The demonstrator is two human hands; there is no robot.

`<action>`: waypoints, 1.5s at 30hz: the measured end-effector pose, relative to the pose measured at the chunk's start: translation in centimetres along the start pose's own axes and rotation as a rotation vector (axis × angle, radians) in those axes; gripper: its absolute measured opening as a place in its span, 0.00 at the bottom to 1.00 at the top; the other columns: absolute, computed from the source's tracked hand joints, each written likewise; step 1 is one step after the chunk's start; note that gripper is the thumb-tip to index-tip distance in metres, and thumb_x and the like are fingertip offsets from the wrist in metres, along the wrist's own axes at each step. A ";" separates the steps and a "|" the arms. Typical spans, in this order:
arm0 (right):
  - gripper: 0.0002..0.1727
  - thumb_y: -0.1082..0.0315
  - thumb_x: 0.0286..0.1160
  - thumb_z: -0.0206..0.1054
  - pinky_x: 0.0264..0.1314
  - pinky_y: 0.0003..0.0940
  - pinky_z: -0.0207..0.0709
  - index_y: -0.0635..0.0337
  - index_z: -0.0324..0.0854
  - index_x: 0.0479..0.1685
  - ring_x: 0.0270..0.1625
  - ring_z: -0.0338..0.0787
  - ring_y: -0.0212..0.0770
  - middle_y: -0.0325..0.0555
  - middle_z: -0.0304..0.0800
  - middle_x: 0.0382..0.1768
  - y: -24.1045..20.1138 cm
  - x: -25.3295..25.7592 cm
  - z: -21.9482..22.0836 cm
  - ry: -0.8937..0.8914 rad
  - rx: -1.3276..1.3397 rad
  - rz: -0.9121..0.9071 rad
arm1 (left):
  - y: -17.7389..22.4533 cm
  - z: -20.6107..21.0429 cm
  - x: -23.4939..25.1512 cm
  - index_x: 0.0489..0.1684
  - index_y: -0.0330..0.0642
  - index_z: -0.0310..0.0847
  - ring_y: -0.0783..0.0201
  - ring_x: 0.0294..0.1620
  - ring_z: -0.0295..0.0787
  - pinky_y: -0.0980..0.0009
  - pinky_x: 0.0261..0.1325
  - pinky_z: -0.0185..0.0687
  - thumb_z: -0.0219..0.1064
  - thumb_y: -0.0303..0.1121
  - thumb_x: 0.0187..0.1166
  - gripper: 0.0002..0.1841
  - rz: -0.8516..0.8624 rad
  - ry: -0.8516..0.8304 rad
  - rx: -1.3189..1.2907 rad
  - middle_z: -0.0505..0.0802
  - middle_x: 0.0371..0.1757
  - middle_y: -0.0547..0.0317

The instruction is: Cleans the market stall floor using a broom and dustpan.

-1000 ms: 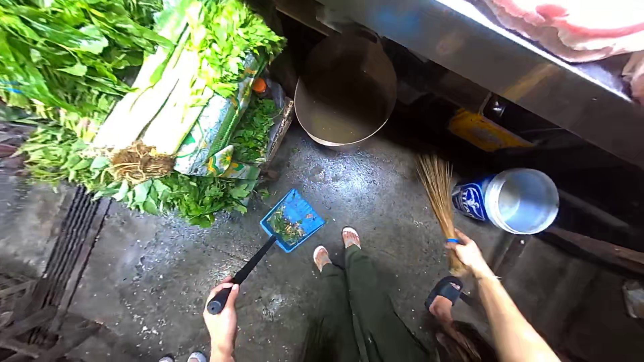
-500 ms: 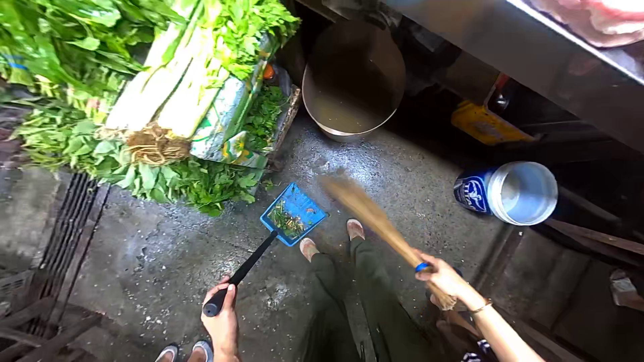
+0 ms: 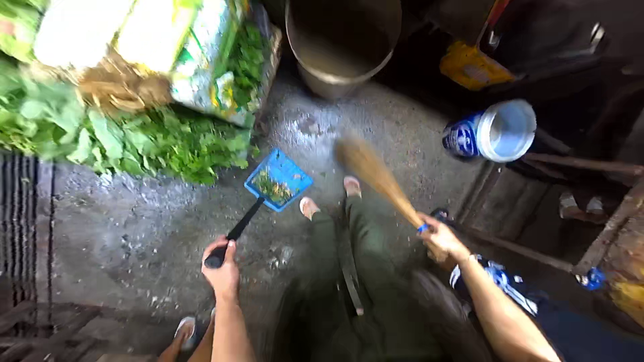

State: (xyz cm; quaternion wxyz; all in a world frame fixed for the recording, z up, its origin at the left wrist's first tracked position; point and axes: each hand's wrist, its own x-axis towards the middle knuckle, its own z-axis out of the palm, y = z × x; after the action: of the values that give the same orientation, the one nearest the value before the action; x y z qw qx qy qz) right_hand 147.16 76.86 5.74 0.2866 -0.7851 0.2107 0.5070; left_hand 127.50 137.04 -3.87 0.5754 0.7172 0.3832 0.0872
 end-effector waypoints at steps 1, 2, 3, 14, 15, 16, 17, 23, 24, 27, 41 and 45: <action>0.41 0.67 0.74 0.71 0.51 0.55 0.90 0.43 0.62 0.91 0.47 0.94 0.54 0.60 0.88 0.62 0.1 -0.3 0.1 0.040 0.065 0.045 | 1.1 0.3 -0.4 0.58 0.35 0.81 0.53 0.70 0.85 0.53 0.71 0.84 0.74 0.30 0.74 0.17 -0.018 -0.023 0.018 0.88 0.67 0.48; 0.39 0.68 0.76 0.69 0.48 0.54 0.91 0.44 0.61 0.91 0.45 0.94 0.54 0.61 0.87 0.60 -0.1 0.2 0.5 0.088 0.125 0.093 | 2.0 0.8 -0.4 0.57 0.35 0.81 0.55 0.70 0.84 0.55 0.71 0.83 0.74 0.30 0.74 0.16 -0.029 -0.035 0.039 0.88 0.67 0.49; 0.39 0.68 0.77 0.69 0.50 0.54 0.89 0.46 0.61 0.91 0.47 0.93 0.54 0.62 0.86 0.62 -0.9 1.2 1.0 0.131 0.161 0.136 | 2.5 1.4 -0.2 0.57 0.36 0.82 0.56 0.71 0.84 0.56 0.71 0.83 0.74 0.31 0.73 0.16 -0.027 -0.038 0.054 0.88 0.67 0.50; 0.45 0.65 0.72 0.75 0.74 0.58 0.78 0.43 0.60 0.93 0.68 0.88 0.57 0.60 0.84 0.72 -8.3 0.5 7.6 -0.207 -0.265 -0.032 | 1.5 2.1 -0.5 0.58 0.36 0.80 0.52 0.68 0.87 0.52 0.63 0.90 0.72 0.32 0.76 0.16 -0.098 0.073 -0.083 0.88 0.68 0.48; 0.45 0.64 0.70 0.75 0.72 0.59 0.79 0.41 0.61 0.93 0.66 0.89 0.57 0.60 0.85 0.71 -8.2 0.1 5.8 -0.169 -0.261 -0.052 | 1.3 2.1 -0.7 0.59 0.36 0.80 0.51 0.67 0.87 0.52 0.62 0.90 0.72 0.32 0.77 0.16 -0.106 0.090 -0.097 0.87 0.68 0.47; 0.45 0.64 0.70 0.74 0.70 0.58 0.80 0.41 0.60 0.93 0.64 0.90 0.56 0.60 0.85 0.70 -8.4 0.0 4.2 -0.135 -0.241 -0.055 | 1.1 2.1 -0.9 0.59 0.35 0.80 0.51 0.67 0.87 0.52 0.62 0.90 0.72 0.32 0.76 0.16 -0.104 0.099 -0.096 0.87 0.68 0.46; 0.45 0.65 0.71 0.73 0.67 0.57 0.82 0.42 0.60 0.93 0.62 0.90 0.55 0.61 0.85 0.69 -8.9 0.5 3.1 -0.089 -0.212 -0.052 | 0.8 2.3 -1.0 0.58 0.34 0.80 0.52 0.68 0.86 0.53 0.64 0.89 0.72 0.33 0.77 0.16 -0.091 0.095 -0.088 0.87 0.68 0.45; 0.44 0.69 0.74 0.72 0.72 0.60 0.79 0.48 0.58 0.93 0.67 0.88 0.59 0.64 0.84 0.69 -14.1 8.9 7.1 -0.073 -0.251 0.015 | -1.4 3.1 -0.7 0.54 0.36 0.82 0.50 0.73 0.83 0.53 0.71 0.84 0.73 0.35 0.75 0.16 -0.050 0.131 -0.054 0.87 0.69 0.44; 0.45 0.69 0.72 0.73 0.71 0.61 0.79 0.47 0.58 0.94 0.66 0.88 0.59 0.64 0.85 0.68 -14.2 8.9 7.8 -0.136 -0.273 0.001 | -1.4 3.0 -0.6 0.55 0.36 0.82 0.49 0.72 0.84 0.53 0.70 0.84 0.73 0.35 0.75 0.16 -0.060 0.144 -0.064 0.88 0.69 0.45; 0.47 0.68 0.71 0.74 0.72 0.58 0.80 0.43 0.57 0.94 0.65 0.89 0.55 0.60 0.86 0.69 -13.8 5.5 7.1 -0.219 -0.251 -0.075 | -0.7 1.6 -1.5 0.56 0.36 0.81 0.46 0.73 0.83 0.49 0.69 0.85 0.73 0.35 0.75 0.16 -0.089 0.167 -0.134 0.86 0.71 0.43; 0.44 0.64 0.79 0.67 0.76 0.63 0.74 0.50 0.50 0.96 0.74 0.82 0.65 0.67 0.80 0.74 -35.9 23.5 4.9 -0.088 -0.683 -0.241 | -1.9 0.6 -5.2 0.60 0.37 0.79 0.43 0.72 0.84 0.48 0.63 0.89 0.70 0.32 0.79 0.15 -0.249 0.381 -0.215 0.84 0.74 0.42; 0.47 0.67 0.75 0.70 0.71 0.68 0.76 0.43 0.51 0.96 0.72 0.84 0.66 0.65 0.82 0.72 -29.8 19.5 3.5 -0.272 -0.830 -0.220 | -1.9 2.2 -4.1 0.60 0.37 0.79 0.45 0.71 0.85 0.49 0.63 0.89 0.70 0.33 0.78 0.16 -0.253 0.402 -0.150 0.85 0.73 0.44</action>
State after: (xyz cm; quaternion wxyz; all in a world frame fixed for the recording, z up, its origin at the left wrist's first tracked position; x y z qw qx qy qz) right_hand 171.05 100.67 -6.24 0.0247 -0.7774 -0.1348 0.6138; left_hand 125.07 132.80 -4.94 0.5458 0.5871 0.5689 0.1836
